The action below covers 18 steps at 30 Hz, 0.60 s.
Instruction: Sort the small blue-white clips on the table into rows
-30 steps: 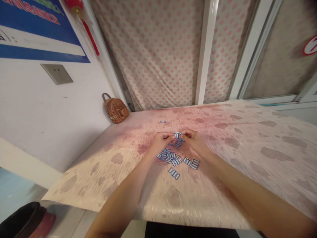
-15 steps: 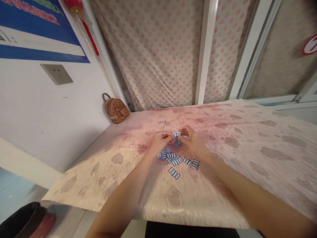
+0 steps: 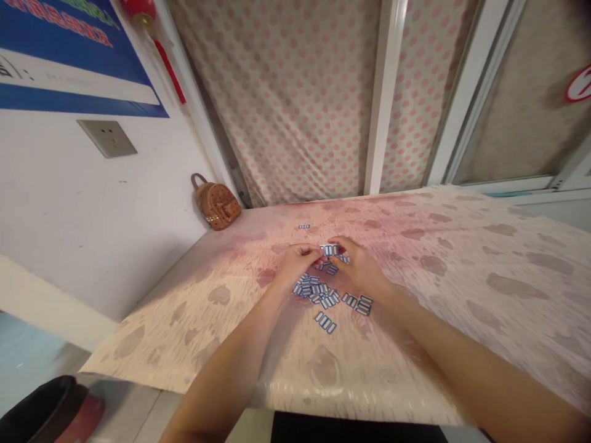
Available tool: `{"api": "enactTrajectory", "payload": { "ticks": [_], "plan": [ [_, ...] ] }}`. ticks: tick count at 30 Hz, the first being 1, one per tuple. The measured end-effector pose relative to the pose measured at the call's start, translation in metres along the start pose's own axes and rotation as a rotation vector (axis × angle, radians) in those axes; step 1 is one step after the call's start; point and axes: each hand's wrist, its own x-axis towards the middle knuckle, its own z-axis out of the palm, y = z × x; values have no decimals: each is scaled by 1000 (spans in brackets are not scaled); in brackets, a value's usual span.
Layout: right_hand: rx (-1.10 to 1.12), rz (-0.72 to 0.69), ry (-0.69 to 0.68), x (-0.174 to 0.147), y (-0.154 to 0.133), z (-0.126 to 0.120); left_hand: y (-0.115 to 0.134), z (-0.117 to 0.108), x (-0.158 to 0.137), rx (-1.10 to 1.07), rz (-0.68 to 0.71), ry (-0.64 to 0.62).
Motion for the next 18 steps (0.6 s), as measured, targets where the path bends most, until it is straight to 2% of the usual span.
{"api": "enactTrajectory", "payload": {
  "ticks": [3,6,12,18],
  "plan": [
    [199,135,14,3,5,3,-3,0,1,16,53,16],
    [321,159,-8,6,5,0,-5,0,3,21,81,8],
    [266,146,10,6,1,-5,-9,-1,4,43,114,5],
    [307,164,5,6,16,5,-16,-4,6,79,100,59]
  ]
}}
